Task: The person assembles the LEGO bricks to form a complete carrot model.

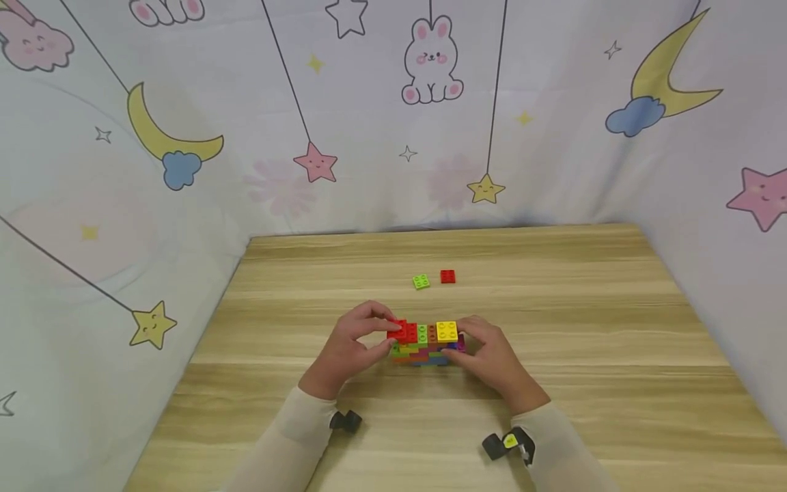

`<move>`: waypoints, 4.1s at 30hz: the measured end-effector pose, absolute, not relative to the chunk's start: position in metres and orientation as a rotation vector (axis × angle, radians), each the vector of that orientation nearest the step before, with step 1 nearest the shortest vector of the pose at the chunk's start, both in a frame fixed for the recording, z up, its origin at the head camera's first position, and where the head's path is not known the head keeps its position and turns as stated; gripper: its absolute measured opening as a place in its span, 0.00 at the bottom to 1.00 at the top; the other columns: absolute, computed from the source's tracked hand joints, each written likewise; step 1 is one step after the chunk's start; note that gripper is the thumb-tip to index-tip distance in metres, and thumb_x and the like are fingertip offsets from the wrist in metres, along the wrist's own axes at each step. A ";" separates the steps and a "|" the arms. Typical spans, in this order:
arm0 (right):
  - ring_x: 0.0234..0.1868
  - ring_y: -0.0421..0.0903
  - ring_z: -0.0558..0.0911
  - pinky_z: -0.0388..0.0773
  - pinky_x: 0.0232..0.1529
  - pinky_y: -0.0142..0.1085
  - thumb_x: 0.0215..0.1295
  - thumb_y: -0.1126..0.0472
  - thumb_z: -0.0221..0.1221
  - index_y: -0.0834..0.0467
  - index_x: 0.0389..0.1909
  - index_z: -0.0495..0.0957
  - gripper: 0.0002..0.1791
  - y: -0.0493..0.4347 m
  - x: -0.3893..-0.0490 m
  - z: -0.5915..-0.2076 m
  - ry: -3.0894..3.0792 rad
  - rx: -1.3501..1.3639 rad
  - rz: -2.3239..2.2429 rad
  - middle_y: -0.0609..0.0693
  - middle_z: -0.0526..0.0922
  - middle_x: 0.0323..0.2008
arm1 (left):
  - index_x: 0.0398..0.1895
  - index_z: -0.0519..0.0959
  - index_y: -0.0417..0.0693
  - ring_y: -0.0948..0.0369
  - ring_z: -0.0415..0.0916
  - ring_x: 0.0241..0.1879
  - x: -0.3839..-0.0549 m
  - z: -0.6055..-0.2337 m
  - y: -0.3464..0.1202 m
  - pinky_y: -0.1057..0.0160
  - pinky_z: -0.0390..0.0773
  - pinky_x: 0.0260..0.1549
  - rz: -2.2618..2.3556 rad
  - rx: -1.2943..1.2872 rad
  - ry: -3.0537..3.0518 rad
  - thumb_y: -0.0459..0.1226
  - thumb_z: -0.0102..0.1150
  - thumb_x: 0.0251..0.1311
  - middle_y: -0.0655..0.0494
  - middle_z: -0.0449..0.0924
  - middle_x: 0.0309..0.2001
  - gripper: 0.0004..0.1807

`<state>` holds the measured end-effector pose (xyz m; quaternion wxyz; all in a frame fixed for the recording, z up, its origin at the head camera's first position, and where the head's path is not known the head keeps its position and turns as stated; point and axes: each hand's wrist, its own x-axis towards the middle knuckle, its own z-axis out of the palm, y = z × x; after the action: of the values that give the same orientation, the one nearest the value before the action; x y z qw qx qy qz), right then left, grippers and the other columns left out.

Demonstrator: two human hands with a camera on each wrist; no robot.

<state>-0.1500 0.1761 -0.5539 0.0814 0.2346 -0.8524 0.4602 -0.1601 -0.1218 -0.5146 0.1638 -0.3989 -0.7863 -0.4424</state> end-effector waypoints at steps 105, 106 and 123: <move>0.50 0.38 0.81 0.74 0.55 0.21 0.41 0.79 0.77 0.62 0.48 0.88 0.28 0.190 -0.161 -0.515 -2.183 0.893 1.333 0.52 0.87 0.45 | 0.53 0.84 0.54 0.65 0.78 0.47 -0.173 -0.553 -0.122 0.59 0.79 0.52 -1.536 -0.992 -2.574 0.39 0.75 0.59 0.66 0.85 0.49 0.18; 0.50 0.39 0.81 0.74 0.55 0.21 0.40 0.79 0.77 0.61 0.48 0.89 0.28 0.189 -0.160 -0.515 -2.181 0.911 1.324 0.52 0.87 0.45 | 0.52 0.84 0.53 0.65 0.78 0.47 -0.173 -0.553 -0.122 0.59 0.79 0.52 -1.540 -0.992 -2.572 0.39 0.75 0.59 0.65 0.85 0.49 0.18; 0.48 0.44 0.81 0.71 0.56 0.20 0.45 0.75 0.78 0.59 0.47 0.89 0.24 0.186 -0.152 -0.519 -2.255 0.938 1.221 0.50 0.85 0.45 | 0.52 0.84 0.54 0.65 0.77 0.47 -0.170 -0.551 -0.118 0.59 0.79 0.52 -1.523 -0.970 -2.617 0.38 0.75 0.58 0.67 0.85 0.48 0.18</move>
<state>-0.1522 0.1855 -0.5189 0.2040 0.3364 -0.8084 0.4378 -0.1699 -0.1185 -0.5510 -0.0189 -0.3052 -0.8229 -0.4788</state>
